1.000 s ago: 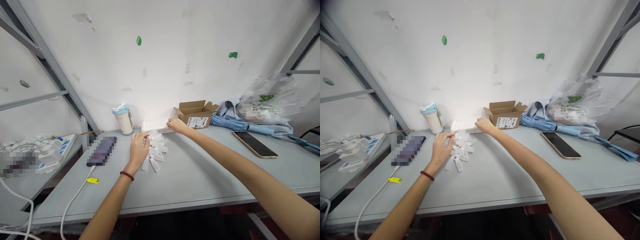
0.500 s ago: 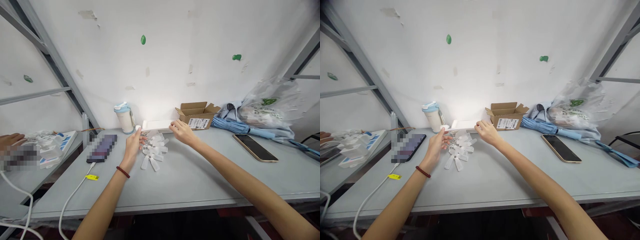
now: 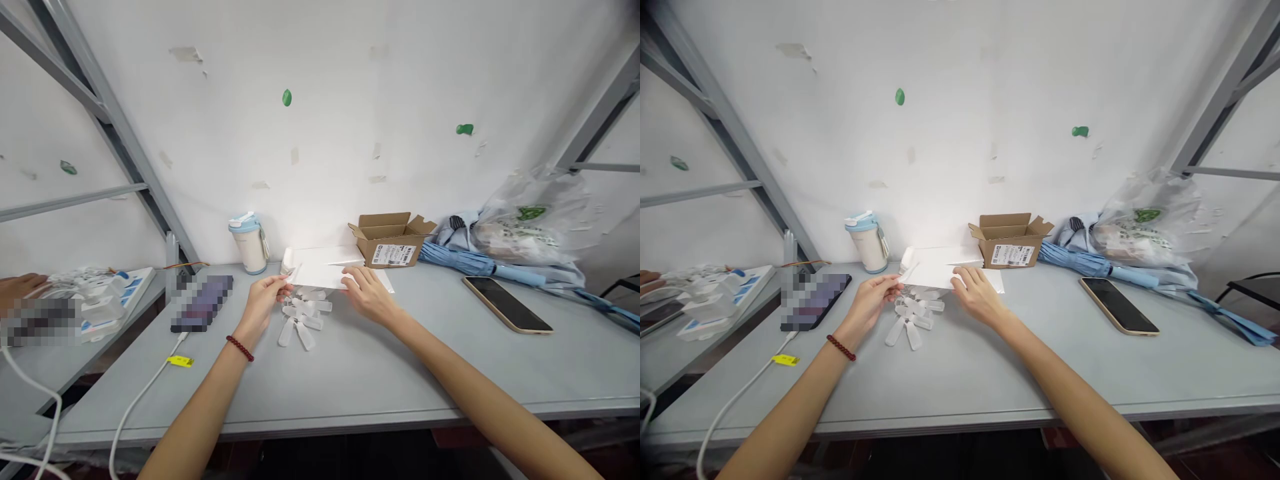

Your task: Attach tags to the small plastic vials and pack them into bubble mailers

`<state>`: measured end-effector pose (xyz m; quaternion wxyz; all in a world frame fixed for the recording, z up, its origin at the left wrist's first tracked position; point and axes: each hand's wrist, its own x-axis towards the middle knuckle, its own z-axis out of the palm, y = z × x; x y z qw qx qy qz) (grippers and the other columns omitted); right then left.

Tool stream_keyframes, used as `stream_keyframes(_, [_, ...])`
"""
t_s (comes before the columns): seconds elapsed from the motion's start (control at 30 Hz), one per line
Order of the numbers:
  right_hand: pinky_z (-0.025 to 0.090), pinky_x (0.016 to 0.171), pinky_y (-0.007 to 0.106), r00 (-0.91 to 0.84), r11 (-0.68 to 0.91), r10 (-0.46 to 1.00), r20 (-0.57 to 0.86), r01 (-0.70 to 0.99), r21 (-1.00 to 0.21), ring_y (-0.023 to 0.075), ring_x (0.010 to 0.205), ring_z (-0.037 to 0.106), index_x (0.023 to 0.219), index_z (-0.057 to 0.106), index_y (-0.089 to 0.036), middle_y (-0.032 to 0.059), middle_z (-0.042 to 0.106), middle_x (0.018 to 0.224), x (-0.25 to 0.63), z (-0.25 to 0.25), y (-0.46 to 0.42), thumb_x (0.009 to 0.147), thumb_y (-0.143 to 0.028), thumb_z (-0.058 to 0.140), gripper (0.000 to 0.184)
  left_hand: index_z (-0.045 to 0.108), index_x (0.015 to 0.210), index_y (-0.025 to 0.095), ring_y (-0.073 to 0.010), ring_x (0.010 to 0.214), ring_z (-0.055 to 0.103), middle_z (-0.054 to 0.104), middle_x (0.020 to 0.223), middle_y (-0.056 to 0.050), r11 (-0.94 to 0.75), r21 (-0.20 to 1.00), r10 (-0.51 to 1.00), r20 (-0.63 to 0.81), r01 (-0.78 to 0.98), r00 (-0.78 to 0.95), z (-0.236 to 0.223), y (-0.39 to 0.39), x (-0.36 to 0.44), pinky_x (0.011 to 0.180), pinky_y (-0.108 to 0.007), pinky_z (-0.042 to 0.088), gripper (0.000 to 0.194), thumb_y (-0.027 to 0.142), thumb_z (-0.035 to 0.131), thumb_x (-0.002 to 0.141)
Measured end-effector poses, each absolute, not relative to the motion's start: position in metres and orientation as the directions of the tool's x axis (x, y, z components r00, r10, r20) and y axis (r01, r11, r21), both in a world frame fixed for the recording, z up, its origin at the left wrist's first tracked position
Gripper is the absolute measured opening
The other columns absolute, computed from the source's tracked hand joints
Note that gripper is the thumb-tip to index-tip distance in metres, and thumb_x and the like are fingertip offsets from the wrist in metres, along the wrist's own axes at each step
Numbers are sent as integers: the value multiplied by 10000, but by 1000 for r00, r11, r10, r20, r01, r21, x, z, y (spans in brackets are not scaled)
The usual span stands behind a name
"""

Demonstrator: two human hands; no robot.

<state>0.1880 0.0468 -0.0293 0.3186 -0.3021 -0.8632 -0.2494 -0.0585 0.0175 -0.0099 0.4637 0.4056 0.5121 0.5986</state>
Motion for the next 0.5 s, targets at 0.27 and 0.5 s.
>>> stream_keyframes(0.27, [332,973,537,-615,590,613,495,774,231,389,1312,275,1414,289,-99,236,279,1460,172,-38,37,775,-115,483,668,659,685,144,-112,602,557,659,657,-33,-113,992,986,106,-48,-126,-11,11,-40,556,-216,409,104,235,625,650])
stream_keyframes(0.5, [350,967,546,-620,550,620,481,780,298,369,1345,261,1428,285,-132,229,273,1471,171,-44,41,861,-33,308,577,613,821,148,-121,564,551,640,624,-15,-126,992,986,126,6,-110,-12,9,-35,516,-217,390,216,285,659,661])
